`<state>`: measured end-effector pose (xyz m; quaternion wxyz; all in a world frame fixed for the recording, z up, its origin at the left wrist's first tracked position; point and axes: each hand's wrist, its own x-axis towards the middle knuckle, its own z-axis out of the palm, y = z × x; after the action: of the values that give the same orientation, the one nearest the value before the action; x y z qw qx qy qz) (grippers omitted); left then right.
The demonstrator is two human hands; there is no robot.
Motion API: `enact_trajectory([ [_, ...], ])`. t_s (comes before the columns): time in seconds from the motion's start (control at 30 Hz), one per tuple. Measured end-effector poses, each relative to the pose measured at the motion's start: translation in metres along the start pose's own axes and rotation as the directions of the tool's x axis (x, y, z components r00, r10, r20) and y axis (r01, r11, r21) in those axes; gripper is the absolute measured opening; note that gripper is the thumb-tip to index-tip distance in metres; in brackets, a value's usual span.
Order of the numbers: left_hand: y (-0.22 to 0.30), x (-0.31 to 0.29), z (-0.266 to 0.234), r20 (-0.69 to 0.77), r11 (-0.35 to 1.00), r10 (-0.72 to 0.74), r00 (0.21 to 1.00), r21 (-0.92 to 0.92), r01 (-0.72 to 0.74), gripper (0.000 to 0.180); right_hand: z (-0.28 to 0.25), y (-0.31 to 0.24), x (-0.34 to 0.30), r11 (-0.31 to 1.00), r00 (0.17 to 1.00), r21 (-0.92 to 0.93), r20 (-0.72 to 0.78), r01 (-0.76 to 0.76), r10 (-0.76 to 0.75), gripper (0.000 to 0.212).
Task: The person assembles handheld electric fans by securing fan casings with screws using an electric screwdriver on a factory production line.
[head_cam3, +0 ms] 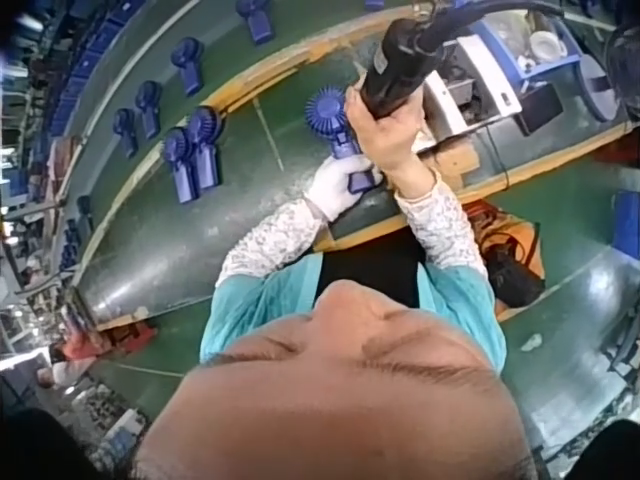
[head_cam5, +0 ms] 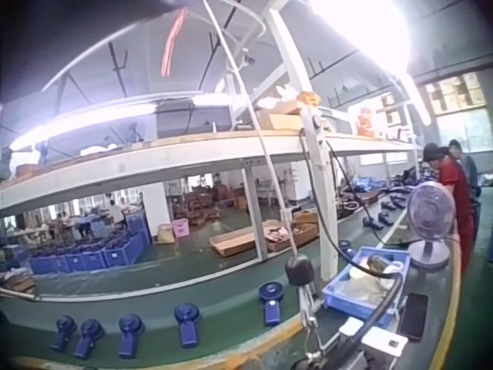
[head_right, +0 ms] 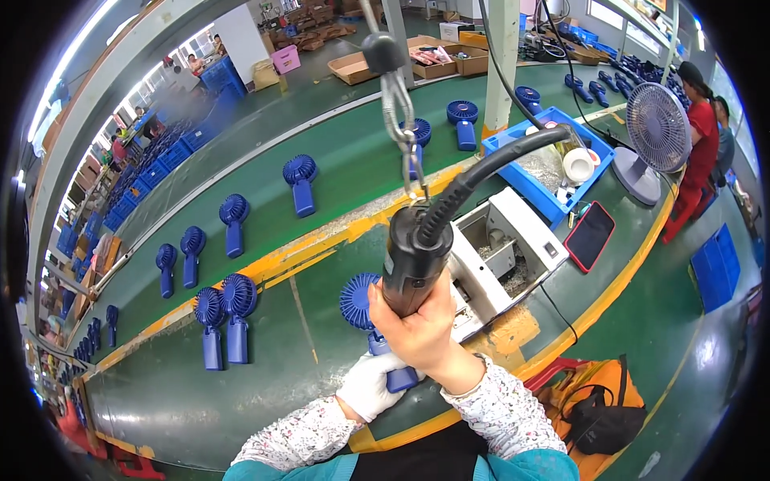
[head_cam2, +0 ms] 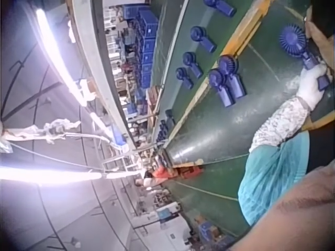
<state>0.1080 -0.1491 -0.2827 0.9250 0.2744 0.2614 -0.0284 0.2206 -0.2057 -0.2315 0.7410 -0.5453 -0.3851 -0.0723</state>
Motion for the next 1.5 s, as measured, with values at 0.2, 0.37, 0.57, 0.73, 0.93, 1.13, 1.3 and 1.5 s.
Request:
enact_trajectory([
  [0.2,0.003,-0.010,-0.005,0.528,-0.083,0.427,0.735,0.832,-0.549,0.020,0.009,0.011,-0.016,0.988,0.988,-0.064,-0.082,-0.140,0.134,0.045],
  [0.37,0.009,-0.010,0.000,0.566,-0.006,0.415,0.712,0.785,-0.620,0.018,0.008,0.003,-0.014,0.990,0.988,-0.024,-0.068,-0.138,0.136,0.034],
  [0.57,0.001,-0.002,0.005,0.017,0.991,-0.027,0.999,-0.128,0.029,0.017,-0.013,-0.010,0.010,0.912,0.973,-0.407,-0.186,0.053,-0.140,0.063],
  [0.73,0.003,-0.009,0.004,0.020,0.992,-0.014,1.000,-0.125,0.016,0.018,-0.002,-0.022,0.016,0.945,0.982,-0.328,-0.181,-0.009,-0.054,0.047],
  [0.93,0.006,-0.016,0.002,0.001,1.000,-0.012,1.000,-0.023,0.012,0.018,0.014,-0.019,-0.005,0.994,0.980,0.078,-0.175,-0.080,0.092,0.039],
  [1.13,0.004,-0.018,-0.004,0.001,0.999,0.036,0.999,0.005,-0.036,0.018,0.011,-0.009,-0.013,0.998,1.000,-0.060,0.028,-0.004,0.005,0.056],
  [1.3,0.000,-0.016,-0.007,0.004,0.984,0.099,0.995,0.146,-0.099,0.019,0.009,-0.009,-0.013,0.997,0.999,-0.078,0.050,0.017,-0.013,0.055],
  [1.5,0.005,-0.019,-0.006,0.027,0.999,-0.005,1.000,-0.040,0.006,0.020,0.010,-0.015,-0.010,0.998,0.998,0.053,0.046,0.039,-0.042,0.054],
])
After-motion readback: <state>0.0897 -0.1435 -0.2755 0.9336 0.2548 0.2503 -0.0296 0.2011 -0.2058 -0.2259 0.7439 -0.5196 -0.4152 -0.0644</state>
